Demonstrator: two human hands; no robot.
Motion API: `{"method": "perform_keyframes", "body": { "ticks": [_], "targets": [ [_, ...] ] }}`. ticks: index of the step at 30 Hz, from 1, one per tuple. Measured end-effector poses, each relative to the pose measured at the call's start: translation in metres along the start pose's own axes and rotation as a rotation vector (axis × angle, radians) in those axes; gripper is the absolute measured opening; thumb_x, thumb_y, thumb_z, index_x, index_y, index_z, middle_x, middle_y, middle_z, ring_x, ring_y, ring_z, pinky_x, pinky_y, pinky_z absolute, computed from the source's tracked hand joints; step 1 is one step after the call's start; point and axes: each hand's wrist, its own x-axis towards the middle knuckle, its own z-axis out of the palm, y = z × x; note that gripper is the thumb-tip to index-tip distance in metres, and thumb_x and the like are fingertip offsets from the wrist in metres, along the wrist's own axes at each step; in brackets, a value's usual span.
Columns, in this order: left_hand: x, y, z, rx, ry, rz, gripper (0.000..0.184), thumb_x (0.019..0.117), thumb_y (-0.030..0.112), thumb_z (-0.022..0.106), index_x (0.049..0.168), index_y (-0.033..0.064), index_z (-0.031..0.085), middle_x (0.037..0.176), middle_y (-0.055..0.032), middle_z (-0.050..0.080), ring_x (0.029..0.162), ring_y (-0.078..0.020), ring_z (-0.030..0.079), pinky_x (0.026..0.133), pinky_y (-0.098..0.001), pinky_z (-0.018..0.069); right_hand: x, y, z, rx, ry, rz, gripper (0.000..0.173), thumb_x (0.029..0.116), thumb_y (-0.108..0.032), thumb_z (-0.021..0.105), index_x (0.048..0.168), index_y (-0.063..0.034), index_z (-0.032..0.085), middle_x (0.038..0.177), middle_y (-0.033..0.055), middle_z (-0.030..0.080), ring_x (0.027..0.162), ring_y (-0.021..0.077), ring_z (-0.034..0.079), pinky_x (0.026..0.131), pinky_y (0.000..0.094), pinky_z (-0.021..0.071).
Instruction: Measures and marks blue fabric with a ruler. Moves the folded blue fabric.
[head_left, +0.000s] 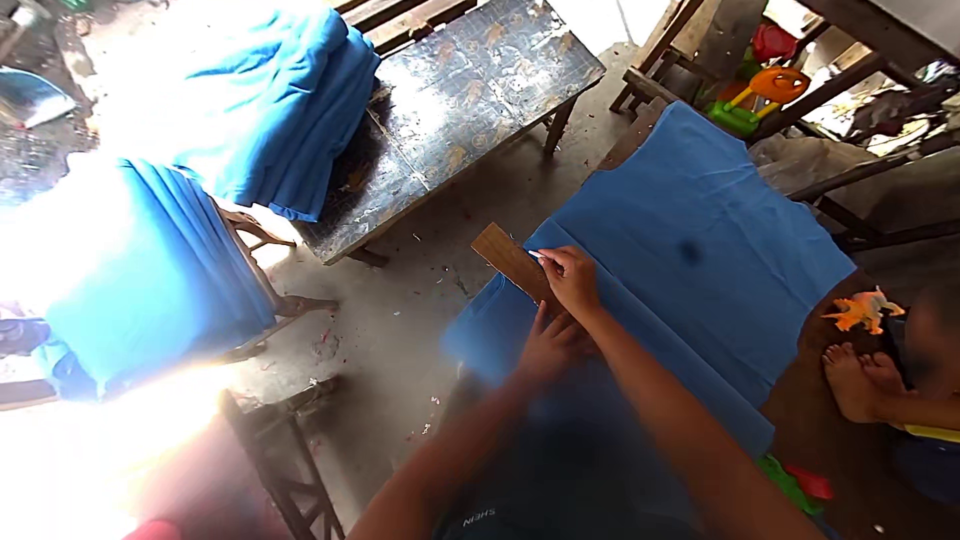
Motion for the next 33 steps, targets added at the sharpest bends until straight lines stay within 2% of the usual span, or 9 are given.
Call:
{"method": "perform_keyframes", "body": {
  "ticks": [6,14,19,23,26,28,30,33],
  "targets": [
    [0.002,0.002,-0.001,-0.018,-0.002,-0.010,0.024,0.1014,0.036,0.059,0.104,0.0257,0.080,0.119,0.0002,0.075,0.124,-0.0261,0.065,0.116,-0.0640,0.0326,-0.006,0.003,0.005,-0.058,0.023,-0.028,0.020,0.0966,-0.011,0.067,0.112,-0.0037,0.079,0.094,0.0185,0.071,0.086,0.0285,0.070,0.080,0.0394,0.0585],
    [0.003,0.002,0.000,0.010,0.008,-0.008,0.023,0.1005,0.037,0.060,0.103,0.0260,0.080,0.116,0.0007,0.076,0.122,-0.0248,0.066,0.116,-0.0629,0.0328,0.001,-0.004,0.004,-0.099,0.004,-0.086,0.017,0.0953,-0.009,0.068,0.106,-0.0006,0.077,0.095,0.0179,0.074,0.092,0.0323,0.072,0.085,0.0445,0.0587],
    [0.003,0.001,0.003,0.017,-0.015,-0.005,0.024,0.1011,0.036,0.059,0.109,0.0271,0.080,0.118,0.0012,0.075,0.122,-0.0237,0.066,0.116,-0.0634,0.0326,0.007,-0.003,0.002,-0.150,-0.062,-0.145,0.018,0.0969,-0.009,0.064,0.105,0.0002,0.078,0.092,0.0194,0.071,0.092,0.0351,0.070,0.087,0.0472,0.0566],
    [0.001,0.000,0.008,0.038,-0.045,0.000,0.025,0.1024,0.036,0.058,0.115,0.0298,0.078,0.118,0.0039,0.074,0.126,-0.0206,0.063,0.120,-0.0627,0.0274,-0.001,0.005,-0.010,-0.158,-0.128,-0.174,0.019,0.0973,-0.007,0.062,0.102,0.0022,0.078,0.090,0.0198,0.070,0.092,0.0364,0.068,0.087,0.0485,0.0553],
    [0.002,0.000,0.010,0.032,-0.038,0.013,0.023,0.1017,0.034,0.061,0.113,0.0274,0.080,0.115,0.0030,0.075,0.125,-0.0215,0.063,0.119,-0.0639,0.0274,-0.024,0.015,-0.034,-0.172,-0.173,-0.189,0.018,0.0963,-0.006,0.062,0.100,0.0023,0.077,0.089,0.0185,0.070,0.093,0.0358,0.068,0.087,0.0488,0.0550],
    [0.003,0.000,0.008,0.023,-0.066,0.020,0.020,0.1003,0.032,0.063,0.109,0.0256,0.080,0.120,0.0025,0.074,0.131,-0.0226,0.059,0.120,-0.0650,0.0247,-0.049,0.027,-0.055,-0.194,-0.191,-0.200,0.018,0.0962,-0.006,0.062,0.101,0.0021,0.078,0.088,0.0185,0.070,0.093,0.0362,0.068,0.087,0.0497,0.0550],
    [0.003,0.000,0.007,0.009,-0.112,0.022,0.022,0.0997,0.029,0.064,0.115,0.0261,0.079,0.132,0.0027,0.070,0.139,-0.0246,0.053,0.121,-0.0664,0.0200,-0.081,0.042,-0.078,-0.221,-0.192,-0.210,0.017,0.0950,-0.004,0.063,0.101,0.0022,0.078,0.088,0.0191,0.070,0.091,0.0375,0.068,0.084,0.0504,0.0550],
    [0.003,0.001,0.004,0.000,-0.153,0.035,0.027,0.1013,0.031,0.061,0.122,0.0251,0.077,0.137,-0.0009,0.067,0.140,-0.0295,0.051,0.120,-0.0689,0.0166,-0.138,0.058,-0.120,-0.271,-0.217,-0.150,0.018,0.0936,-0.001,0.062,0.103,0.0031,0.078,0.088,0.0206,0.069,0.091,0.0399,0.067,0.084,0.0529,0.0543]
  ]
}}
